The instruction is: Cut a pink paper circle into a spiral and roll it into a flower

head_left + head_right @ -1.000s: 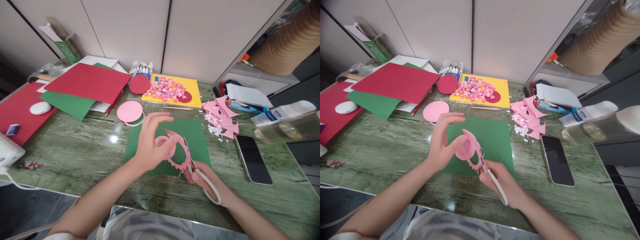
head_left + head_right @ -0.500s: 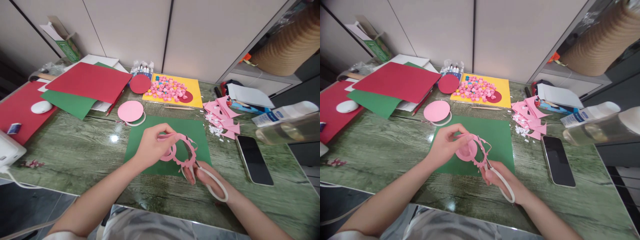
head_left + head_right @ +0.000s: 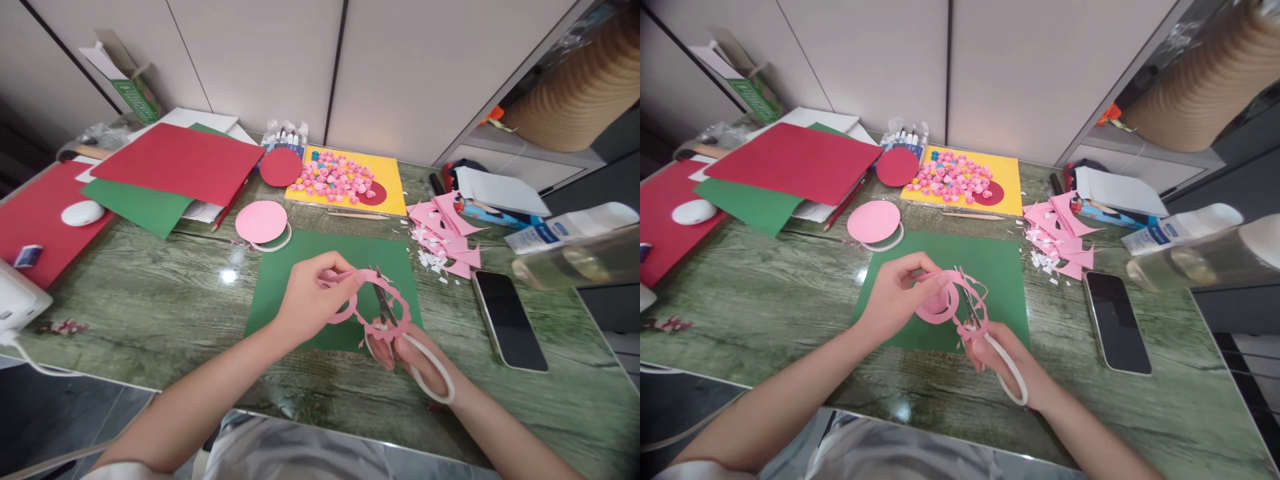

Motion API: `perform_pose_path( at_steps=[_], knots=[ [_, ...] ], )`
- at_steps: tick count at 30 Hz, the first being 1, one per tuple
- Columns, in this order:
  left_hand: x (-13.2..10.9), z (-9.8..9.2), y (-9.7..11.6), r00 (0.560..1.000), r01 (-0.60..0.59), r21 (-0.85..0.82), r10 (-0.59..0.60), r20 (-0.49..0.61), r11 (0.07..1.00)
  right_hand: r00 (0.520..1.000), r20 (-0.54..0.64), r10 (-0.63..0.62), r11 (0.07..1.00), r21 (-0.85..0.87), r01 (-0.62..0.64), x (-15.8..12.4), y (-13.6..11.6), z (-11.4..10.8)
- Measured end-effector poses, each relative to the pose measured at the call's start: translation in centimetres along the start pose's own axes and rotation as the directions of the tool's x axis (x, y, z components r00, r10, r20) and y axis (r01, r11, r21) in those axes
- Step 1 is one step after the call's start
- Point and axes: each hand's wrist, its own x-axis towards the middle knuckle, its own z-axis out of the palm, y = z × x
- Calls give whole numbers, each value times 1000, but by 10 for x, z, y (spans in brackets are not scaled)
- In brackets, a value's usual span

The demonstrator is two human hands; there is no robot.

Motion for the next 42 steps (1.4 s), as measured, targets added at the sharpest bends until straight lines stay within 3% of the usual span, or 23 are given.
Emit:
perform_pose_path(
  at_steps=[7, 27, 42],
  knots=[
    [0, 0, 2, 1000, 16, -31, -16, 12, 999, 1000, -16, 18, 993, -112, -19, 0, -3, 0],
    [-1, -4, 8, 995, 90, -48, -88, 42, 995, 995, -92, 26, 987, -154, -40, -4, 0, -1],
    [3, -11, 9, 997, 33, 59, -29, -68, 998, 999, -40, 30, 993, -111, -34, -2, -7, 1]
  ],
)
